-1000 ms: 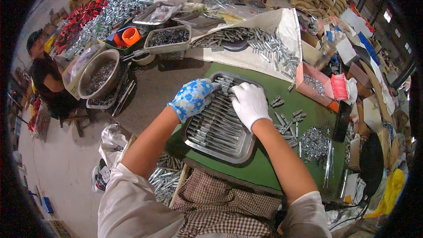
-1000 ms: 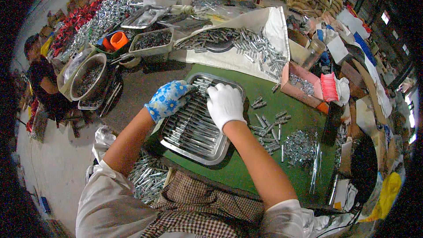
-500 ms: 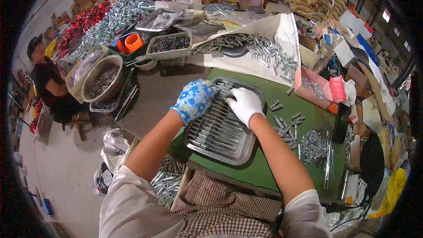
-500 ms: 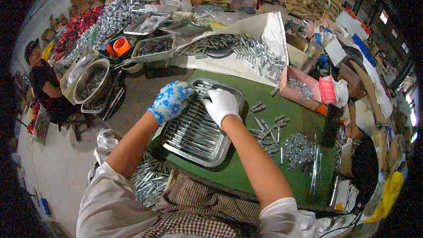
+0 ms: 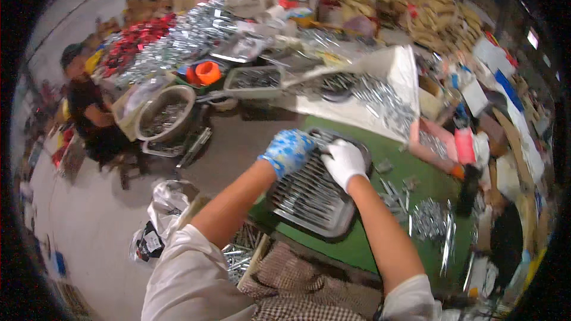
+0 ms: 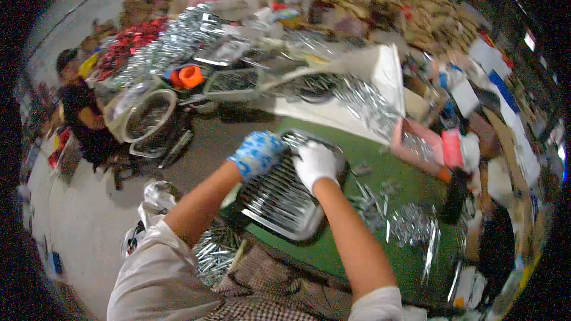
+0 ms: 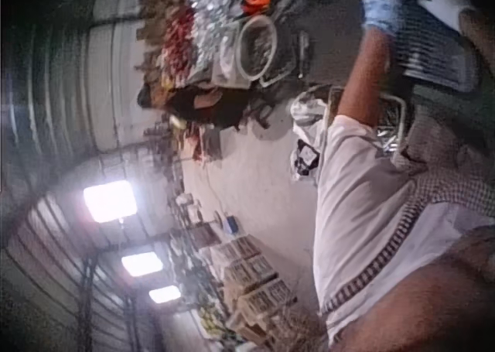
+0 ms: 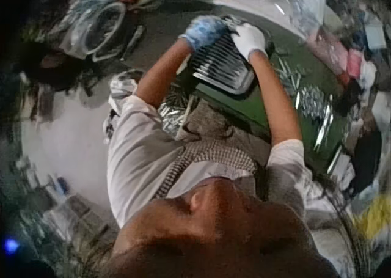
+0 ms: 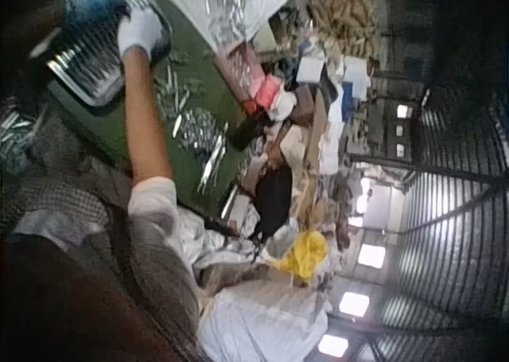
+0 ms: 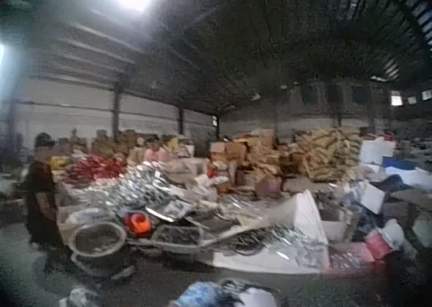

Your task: Assembling small metal hardware components using hands and a pair of pliers.

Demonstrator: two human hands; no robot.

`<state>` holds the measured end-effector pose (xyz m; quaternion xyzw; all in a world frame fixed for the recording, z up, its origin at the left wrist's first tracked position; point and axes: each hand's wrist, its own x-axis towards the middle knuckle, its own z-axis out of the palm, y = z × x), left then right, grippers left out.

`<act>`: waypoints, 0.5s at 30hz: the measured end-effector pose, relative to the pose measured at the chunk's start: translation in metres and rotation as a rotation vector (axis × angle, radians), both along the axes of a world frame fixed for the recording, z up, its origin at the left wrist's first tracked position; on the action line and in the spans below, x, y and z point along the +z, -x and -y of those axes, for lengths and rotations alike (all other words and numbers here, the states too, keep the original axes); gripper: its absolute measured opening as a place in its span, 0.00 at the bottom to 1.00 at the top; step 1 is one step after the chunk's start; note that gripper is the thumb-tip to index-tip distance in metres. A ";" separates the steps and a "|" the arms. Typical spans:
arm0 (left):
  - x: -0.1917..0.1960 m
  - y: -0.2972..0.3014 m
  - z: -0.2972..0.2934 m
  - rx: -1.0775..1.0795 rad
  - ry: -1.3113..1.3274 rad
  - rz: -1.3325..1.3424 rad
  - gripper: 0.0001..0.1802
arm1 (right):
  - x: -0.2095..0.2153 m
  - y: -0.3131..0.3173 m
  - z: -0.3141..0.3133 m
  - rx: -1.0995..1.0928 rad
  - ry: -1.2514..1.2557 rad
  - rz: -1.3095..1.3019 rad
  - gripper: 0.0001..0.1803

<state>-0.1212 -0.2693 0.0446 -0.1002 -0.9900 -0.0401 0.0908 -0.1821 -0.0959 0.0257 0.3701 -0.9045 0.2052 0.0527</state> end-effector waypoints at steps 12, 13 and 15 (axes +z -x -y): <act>-0.020 0.002 -0.009 0.049 -0.154 -0.039 0.12 | -0.022 0.018 0.007 -0.113 -0.006 0.244 0.19; -0.020 0.003 -0.009 0.057 -0.166 -0.017 0.12 | -0.019 0.018 0.010 -0.120 -0.036 0.260 0.19; -0.023 0.004 -0.008 0.058 -0.182 0.008 0.12 | -0.013 0.013 0.008 -0.118 -0.070 0.263 0.20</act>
